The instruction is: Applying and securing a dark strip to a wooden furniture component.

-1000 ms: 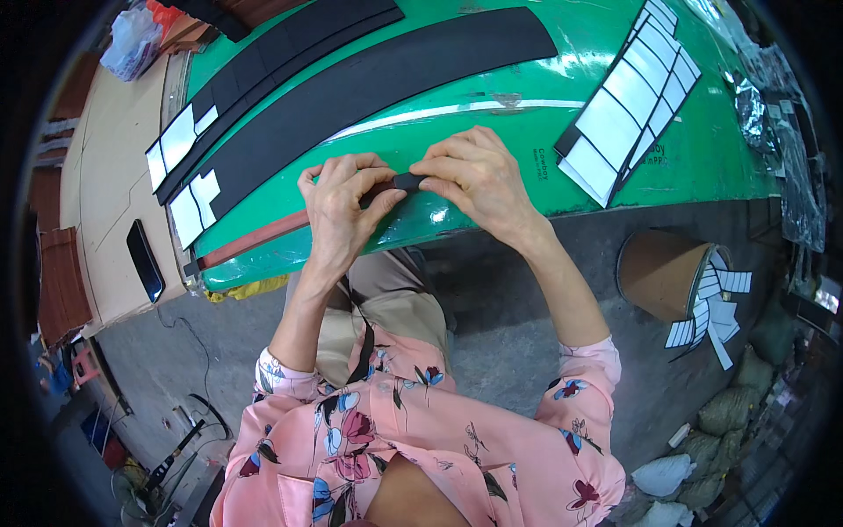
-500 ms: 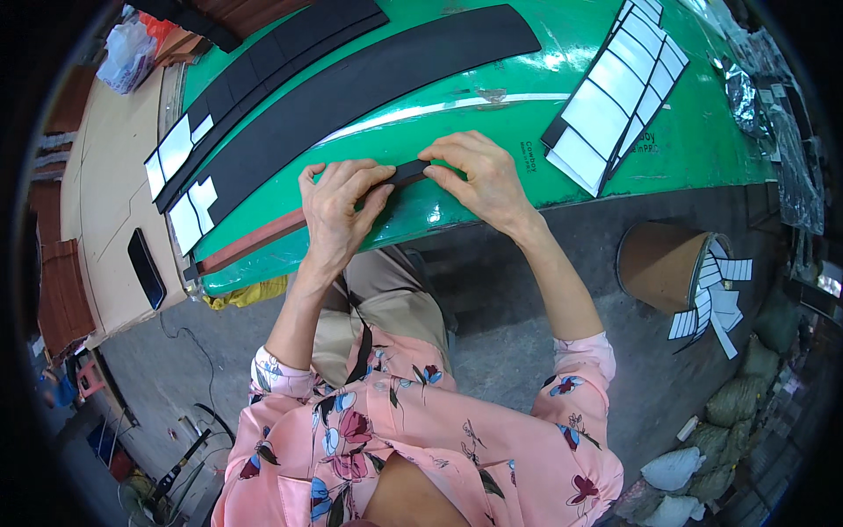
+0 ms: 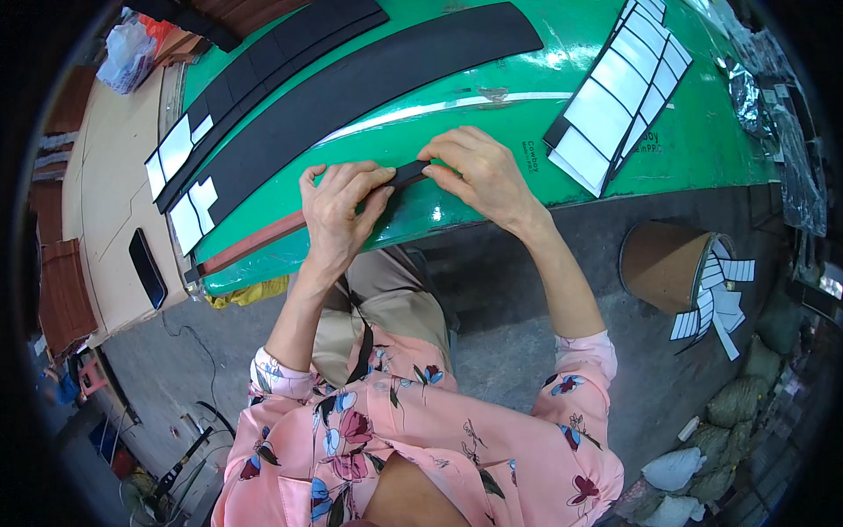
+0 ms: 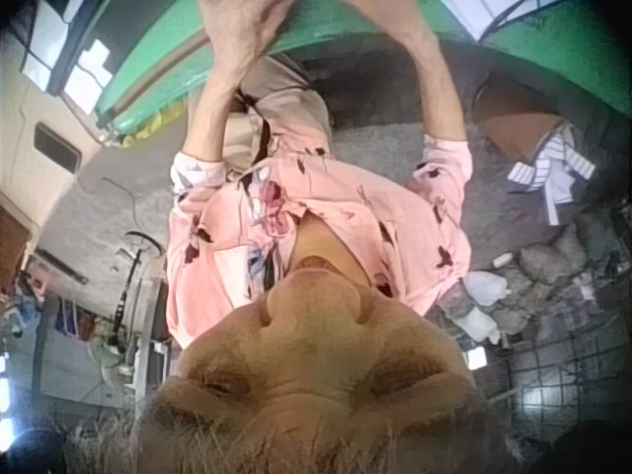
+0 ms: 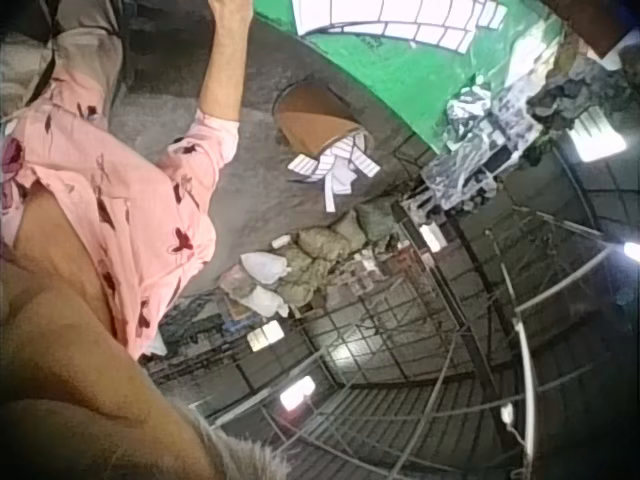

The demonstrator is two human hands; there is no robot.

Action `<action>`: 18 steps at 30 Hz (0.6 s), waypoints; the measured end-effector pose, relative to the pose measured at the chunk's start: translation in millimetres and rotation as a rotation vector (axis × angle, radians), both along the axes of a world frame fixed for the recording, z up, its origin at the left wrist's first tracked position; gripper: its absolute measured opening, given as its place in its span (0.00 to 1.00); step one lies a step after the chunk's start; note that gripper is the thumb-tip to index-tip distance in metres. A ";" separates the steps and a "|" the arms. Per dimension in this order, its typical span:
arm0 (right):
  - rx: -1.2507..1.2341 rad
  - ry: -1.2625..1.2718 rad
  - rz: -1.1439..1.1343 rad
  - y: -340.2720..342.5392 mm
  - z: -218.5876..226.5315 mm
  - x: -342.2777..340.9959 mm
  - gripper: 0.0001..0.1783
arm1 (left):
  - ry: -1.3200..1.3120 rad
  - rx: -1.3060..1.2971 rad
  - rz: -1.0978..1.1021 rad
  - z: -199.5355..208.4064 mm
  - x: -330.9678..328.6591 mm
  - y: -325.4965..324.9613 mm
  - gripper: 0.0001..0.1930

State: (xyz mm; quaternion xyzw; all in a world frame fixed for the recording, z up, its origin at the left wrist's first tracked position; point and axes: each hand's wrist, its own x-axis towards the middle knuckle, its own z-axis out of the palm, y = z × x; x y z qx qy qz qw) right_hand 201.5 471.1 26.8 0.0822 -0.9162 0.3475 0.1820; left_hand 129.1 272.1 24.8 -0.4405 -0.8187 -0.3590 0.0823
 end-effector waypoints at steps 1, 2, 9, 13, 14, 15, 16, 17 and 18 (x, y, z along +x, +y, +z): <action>0.005 0.006 0.014 0.6 1.1 -0.8 0.09 | -0.002 0.007 0.001 -0.1 -0.1 0.1 0.10; 0.010 0.013 0.028 1.0 1.5 -1.6 0.08 | -0.001 0.006 0.001 -0.4 -0.2 -0.1 0.10; -0.038 0.021 0.041 4.0 -4.6 -1.9 0.09 | 0.025 0.006 0.005 -2.4 -0.1 0.7 0.10; -0.063 0.003 0.022 3.4 -4.9 -0.2 0.10 | 0.045 0.002 0.008 -3.7 0.4 0.5 0.10; -0.080 -0.011 0.017 2.9 -4.7 -0.4 0.09 | 0.046 0.002 0.009 -3.2 0.4 0.3 0.10; -0.080 -0.009 0.018 2.4 -4.7 -0.5 0.09 | 0.049 -0.003 0.007 -2.4 0.3 0.0 0.10; -0.129 -0.029 0.009 1.9 -5.3 0.2 0.09 | 0.051 -0.007 0.005 -2.2 0.6 0.1 0.10; -0.178 -0.048 0.000 1.7 -6.0 0.7 0.08 | 0.051 -0.006 0.004 -2.1 0.8 0.2 0.10; -0.178 -0.047 -0.001 1.5 -7.6 1.2 0.08 | 0.053 -0.013 0.002 -2.0 0.9 0.2 0.10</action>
